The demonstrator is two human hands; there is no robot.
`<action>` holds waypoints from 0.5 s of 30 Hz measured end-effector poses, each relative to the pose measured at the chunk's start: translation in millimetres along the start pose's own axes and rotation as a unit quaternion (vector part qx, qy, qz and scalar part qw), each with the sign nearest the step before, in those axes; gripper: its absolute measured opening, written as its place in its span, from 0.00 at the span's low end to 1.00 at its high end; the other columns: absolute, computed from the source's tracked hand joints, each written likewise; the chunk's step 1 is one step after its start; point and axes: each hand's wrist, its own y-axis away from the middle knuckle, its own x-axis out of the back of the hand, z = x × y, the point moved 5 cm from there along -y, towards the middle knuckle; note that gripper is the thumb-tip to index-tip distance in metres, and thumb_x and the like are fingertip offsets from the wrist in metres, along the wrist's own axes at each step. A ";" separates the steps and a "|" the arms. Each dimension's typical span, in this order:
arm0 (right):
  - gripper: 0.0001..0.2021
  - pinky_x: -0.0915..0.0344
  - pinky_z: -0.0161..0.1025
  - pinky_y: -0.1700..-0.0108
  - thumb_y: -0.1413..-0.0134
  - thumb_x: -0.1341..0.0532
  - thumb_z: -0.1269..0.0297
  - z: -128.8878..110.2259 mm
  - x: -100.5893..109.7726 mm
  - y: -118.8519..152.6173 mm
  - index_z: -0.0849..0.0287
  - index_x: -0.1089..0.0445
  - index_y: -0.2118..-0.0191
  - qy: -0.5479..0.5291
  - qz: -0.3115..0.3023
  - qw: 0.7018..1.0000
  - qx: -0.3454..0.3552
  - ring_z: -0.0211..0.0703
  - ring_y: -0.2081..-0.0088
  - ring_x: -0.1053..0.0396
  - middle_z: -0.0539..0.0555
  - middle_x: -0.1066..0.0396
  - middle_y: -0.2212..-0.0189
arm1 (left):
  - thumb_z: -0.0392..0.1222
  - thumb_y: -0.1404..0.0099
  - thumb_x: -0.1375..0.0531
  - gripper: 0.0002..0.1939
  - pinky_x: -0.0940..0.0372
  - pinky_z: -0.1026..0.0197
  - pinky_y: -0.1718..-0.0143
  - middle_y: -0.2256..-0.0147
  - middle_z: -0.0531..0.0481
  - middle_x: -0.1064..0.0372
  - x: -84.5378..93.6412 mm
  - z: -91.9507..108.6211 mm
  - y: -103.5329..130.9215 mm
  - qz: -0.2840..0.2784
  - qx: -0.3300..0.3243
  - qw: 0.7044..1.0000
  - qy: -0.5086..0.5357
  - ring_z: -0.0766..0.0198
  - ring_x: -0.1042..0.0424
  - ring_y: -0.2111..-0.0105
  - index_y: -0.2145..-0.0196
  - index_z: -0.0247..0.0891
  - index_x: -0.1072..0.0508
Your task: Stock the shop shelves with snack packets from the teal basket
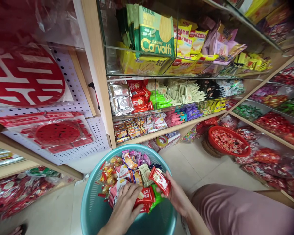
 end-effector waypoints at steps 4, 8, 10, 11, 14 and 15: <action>0.20 0.34 0.29 0.78 0.45 0.38 0.47 -0.4 -0.2 -0.2 0.61 0.31 0.57 0.014 0.005 1.000 0.009 0.39 0.73 0.26 0.56 0.23 0.68 | 0.46 0.37 0.41 0.24 0.44 0.45 0.41 0.43 0.49 0.36 1.5 3.2 1.0 -0.002 -0.004 1.000 0.003 0.52 0.40 0.43 0.43 0.47 0.37; 0.21 0.33 0.29 0.77 0.46 0.38 0.47 -3.6 -0.2 1.7 0.60 0.31 0.56 0.027 0.009 0.999 0.014 0.39 0.73 0.25 0.54 0.23 0.68 | 0.49 0.37 0.41 0.25 0.43 0.45 0.42 0.43 0.47 0.37 14.4 3.6 -0.1 0.019 -0.005 1.000 0.016 0.52 0.41 0.43 0.42 0.47 0.37; 0.21 0.33 0.30 0.77 0.46 0.38 0.47 -6.2 -2.3 3.5 0.60 0.31 0.55 0.037 0.009 0.999 0.020 0.39 0.73 0.25 0.54 0.23 0.68 | 0.50 0.34 0.44 0.24 0.42 0.45 0.42 0.43 0.47 0.37 26.4 2.5 -2.4 0.043 -0.002 0.999 0.024 0.53 0.40 0.43 0.42 0.47 0.38; 0.21 0.34 0.30 0.77 0.46 0.38 0.47 -7.4 -4.3 4.6 0.60 0.31 0.55 0.044 0.008 0.999 0.024 0.39 0.73 0.25 0.54 0.23 0.68 | 0.50 0.33 0.46 0.23 0.42 0.45 0.42 0.43 0.47 0.37 33.2 2.4 -4.1 0.055 -0.001 0.998 0.029 0.53 0.40 0.43 0.42 0.47 0.38; 0.22 0.35 0.30 0.77 0.46 0.38 0.46 -9.2 -15.7 7.8 0.60 0.30 0.55 0.074 -0.012 0.997 0.028 0.38 0.74 0.26 0.55 0.23 0.69 | 0.49 0.33 0.47 0.22 0.42 0.47 0.42 0.42 0.45 0.38 53.5 6.2 -10.4 0.086 -0.008 0.995 0.051 0.55 0.40 0.42 0.42 0.46 0.39; 0.22 0.35 0.30 0.77 0.46 0.39 0.46 -9.2 -21.1 8.9 0.60 0.29 0.55 0.085 -0.025 0.996 0.028 0.38 0.75 0.27 0.55 0.24 0.70 | 0.48 0.33 0.46 0.23 0.42 0.47 0.41 0.41 0.44 0.39 59.0 9.1 -12.8 0.089 -0.015 0.994 0.057 0.55 0.41 0.41 0.41 0.45 0.40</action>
